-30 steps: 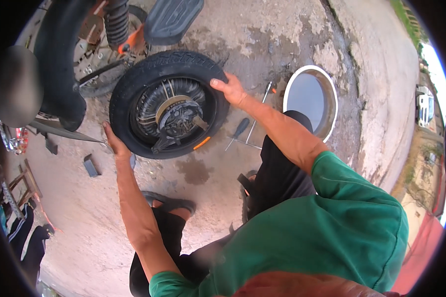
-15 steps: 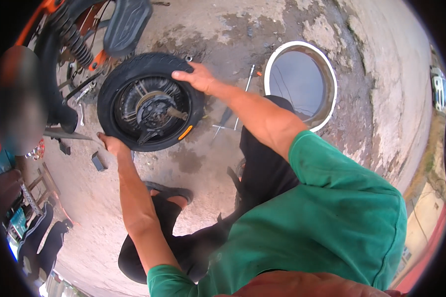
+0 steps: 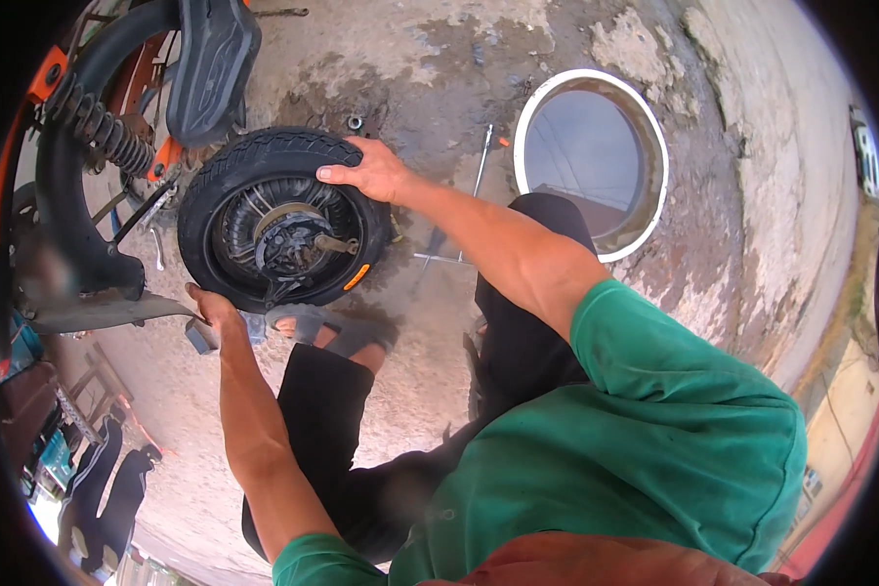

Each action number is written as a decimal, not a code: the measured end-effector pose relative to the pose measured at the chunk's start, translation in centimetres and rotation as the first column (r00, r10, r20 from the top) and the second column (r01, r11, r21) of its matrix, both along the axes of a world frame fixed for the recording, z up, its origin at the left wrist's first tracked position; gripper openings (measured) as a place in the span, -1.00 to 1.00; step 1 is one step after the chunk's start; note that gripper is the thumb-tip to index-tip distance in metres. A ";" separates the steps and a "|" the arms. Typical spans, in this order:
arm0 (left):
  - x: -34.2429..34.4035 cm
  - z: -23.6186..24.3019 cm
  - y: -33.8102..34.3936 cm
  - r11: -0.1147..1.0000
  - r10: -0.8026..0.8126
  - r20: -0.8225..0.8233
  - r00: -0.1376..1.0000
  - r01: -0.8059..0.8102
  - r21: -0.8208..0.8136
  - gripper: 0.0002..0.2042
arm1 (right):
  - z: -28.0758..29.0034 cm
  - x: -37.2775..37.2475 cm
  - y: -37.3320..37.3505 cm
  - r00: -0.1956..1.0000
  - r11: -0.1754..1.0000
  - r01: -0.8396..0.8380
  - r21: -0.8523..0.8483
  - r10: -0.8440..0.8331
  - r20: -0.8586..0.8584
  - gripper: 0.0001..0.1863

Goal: The person prepares a new tire, removes parts from the motor hub of an electric scooter using a screwdriver, and then mounts the new tire onto the motor hub by hand and with a screwdriver.

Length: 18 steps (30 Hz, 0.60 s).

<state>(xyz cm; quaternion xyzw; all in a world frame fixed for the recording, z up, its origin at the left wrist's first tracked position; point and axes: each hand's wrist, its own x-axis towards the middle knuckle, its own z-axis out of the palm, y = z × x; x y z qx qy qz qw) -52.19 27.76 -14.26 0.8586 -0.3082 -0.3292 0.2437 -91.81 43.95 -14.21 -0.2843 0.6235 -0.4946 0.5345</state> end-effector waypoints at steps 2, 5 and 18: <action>2.2 -0.3 -1.0 0.995 -0.056 -0.047 0.997 0.059 0.075 -0.15 | -0.1 0.6 -0.1 1.000 1.000 -0.007 -0.003 0.007 0.011 -0.13; 1.5 1.9 -0.8 0.838 -0.366 0.039 0.930 0.311 0.449 -0.23 | -0.3 0.3 0.6 0.998 1.000 0.009 0.027 -0.007 -0.061 -0.13; -18.8 4.8 20.0 -0.569 -0.751 -0.486 -0.447 0.812 0.133 -0.67 | 0.2 -0.1 0.4 1.000 1.000 0.007 -0.007 -0.007 -0.028 -0.09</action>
